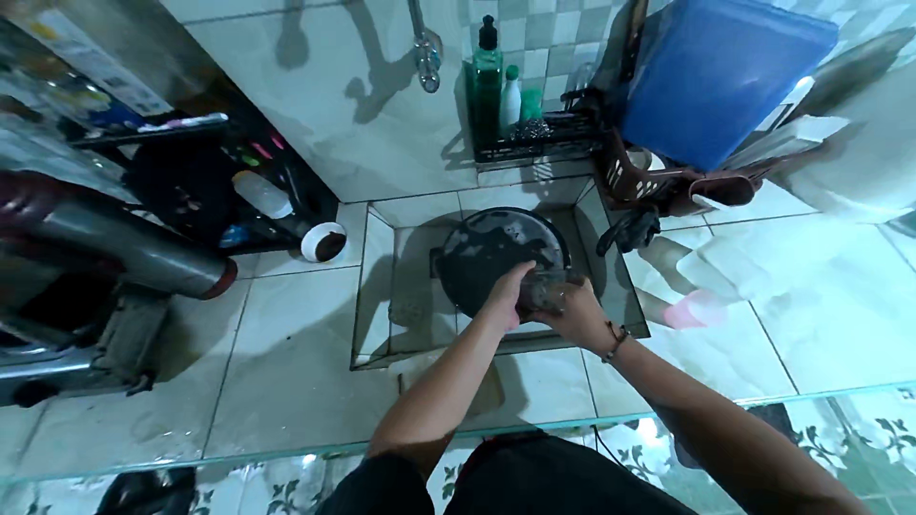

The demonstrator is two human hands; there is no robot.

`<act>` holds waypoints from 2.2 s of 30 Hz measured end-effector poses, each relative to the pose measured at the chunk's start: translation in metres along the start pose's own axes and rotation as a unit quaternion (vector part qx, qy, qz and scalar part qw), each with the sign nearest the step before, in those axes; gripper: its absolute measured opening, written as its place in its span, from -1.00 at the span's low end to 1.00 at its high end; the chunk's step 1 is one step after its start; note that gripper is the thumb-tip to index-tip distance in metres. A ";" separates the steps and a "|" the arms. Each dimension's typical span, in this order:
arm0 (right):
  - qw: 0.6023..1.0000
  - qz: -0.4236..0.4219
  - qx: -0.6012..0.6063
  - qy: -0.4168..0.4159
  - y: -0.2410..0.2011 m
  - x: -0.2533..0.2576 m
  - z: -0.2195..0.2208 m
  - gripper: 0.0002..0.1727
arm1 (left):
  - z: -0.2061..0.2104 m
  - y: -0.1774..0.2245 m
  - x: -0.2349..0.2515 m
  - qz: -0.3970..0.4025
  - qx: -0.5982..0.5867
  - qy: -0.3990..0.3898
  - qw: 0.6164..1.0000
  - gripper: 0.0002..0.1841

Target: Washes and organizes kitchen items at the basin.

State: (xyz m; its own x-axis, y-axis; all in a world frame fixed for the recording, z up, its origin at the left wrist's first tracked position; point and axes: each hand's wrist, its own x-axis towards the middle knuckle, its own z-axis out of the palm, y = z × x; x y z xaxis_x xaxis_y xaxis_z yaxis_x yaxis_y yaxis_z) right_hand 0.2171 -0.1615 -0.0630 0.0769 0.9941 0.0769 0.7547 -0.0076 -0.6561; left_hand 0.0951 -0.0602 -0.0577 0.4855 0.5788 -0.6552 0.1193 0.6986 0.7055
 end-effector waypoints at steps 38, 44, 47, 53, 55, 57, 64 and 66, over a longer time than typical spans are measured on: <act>0.959 0.091 -0.067 0.258 -0.050 -0.010 -0.034 -0.63 | 0.032 -0.037 -0.051 0.181 0.163 -0.142 0.960 0.00; 0.833 0.163 0.462 0.258 0.009 -0.032 -0.039 -0.53 | 0.035 -0.056 -0.046 -0.062 -0.108 -0.401 0.908 -0.61; 0.925 0.280 0.167 0.197 0.004 -0.034 -0.043 -0.50 | 0.052 -0.054 -0.040 -0.043 0.064 -0.272 0.959 -0.47; 0.949 0.170 0.099 0.247 0.006 -0.050 -0.052 -0.55 | 0.066 -0.071 -0.022 0.098 0.069 -0.286 0.951 -0.09; 0.872 0.200 0.369 0.251 0.026 -0.061 -0.057 -0.52 | 0.070 -0.073 -0.018 -0.005 -0.065 -0.414 0.908 -0.24; 0.835 0.237 0.431 0.246 0.043 -0.064 -0.060 -0.48 | 0.078 -0.076 -0.012 -0.086 -0.096 -0.447 0.885 -0.25; 0.913 0.169 0.213 0.303 0.058 -0.067 -0.086 -0.32 | 0.126 -0.081 0.016 0.234 0.250 -0.225 0.912 0.12; 0.862 0.176 0.311 0.359 0.074 -0.066 -0.108 -0.34 | 0.137 -0.079 0.030 0.269 0.297 -0.217 0.890 0.16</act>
State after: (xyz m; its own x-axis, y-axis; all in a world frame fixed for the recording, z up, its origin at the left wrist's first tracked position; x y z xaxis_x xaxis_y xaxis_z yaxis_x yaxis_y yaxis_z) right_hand 0.3383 -0.2395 -0.0352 0.7824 0.6164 0.0891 0.1232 -0.0129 -0.9923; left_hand 0.2190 -0.1557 -0.0966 0.8838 0.4558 -0.1052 0.1439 -0.0510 0.9883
